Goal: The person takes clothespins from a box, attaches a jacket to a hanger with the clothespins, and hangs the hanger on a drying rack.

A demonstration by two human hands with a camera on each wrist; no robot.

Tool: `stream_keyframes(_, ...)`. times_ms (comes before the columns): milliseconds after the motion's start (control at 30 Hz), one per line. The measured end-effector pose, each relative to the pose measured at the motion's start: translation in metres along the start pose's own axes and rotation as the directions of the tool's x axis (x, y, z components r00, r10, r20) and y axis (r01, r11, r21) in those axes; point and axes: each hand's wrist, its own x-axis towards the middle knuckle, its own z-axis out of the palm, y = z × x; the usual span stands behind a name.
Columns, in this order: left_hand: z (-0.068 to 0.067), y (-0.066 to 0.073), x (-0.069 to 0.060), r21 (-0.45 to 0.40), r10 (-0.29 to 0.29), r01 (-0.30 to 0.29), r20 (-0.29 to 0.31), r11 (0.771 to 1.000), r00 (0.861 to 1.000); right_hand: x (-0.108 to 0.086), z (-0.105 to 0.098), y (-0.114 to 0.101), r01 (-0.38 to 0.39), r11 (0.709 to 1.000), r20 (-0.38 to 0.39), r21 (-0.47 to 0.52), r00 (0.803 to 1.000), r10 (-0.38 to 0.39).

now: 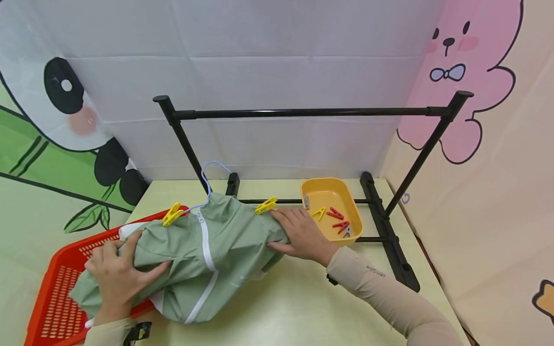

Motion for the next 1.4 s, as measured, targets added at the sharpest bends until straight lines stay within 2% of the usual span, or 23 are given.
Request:
stream_keyframes(400, -0.003, 0.001, 0.002, 0.014, -0.024, 0.023, 0.071, 1.000, 0.997, 0.005, -0.001, -0.005, -0.037, 0.999, 0.000, -0.034, 0.999, 0.037)
stream_keyframes(667, -0.003, 0.002, 0.001, 0.008, -0.043, 0.042, 0.109, 0.999, 0.993, 0.005, -0.001, -0.008, -0.054, 0.993, 0.044, -0.103, 0.997, 0.058)
stream_keyframes(933, -0.005, 0.002, 0.002, 0.020, -0.053, 0.050, 0.193, 0.999, 0.980, 0.007, -0.004, -0.010, -0.084, 0.989, 0.082, -0.124, 0.992, 0.094)
stream_keyframes(1167, -0.004, 0.003, 0.003, 0.021, -0.057, 0.054, 0.192, 0.998, 0.980, 0.006, -0.002, -0.011, -0.084, 0.984, 0.078, -0.158, 0.992, 0.097)
stream_keyframes(1400, -0.003, 0.004, 0.004, 0.004, -0.069, 0.070, 0.199, 0.998, 0.978, 0.002, 0.001, -0.012, -0.108, 0.985, 0.047, -0.134, 0.992, 0.115)
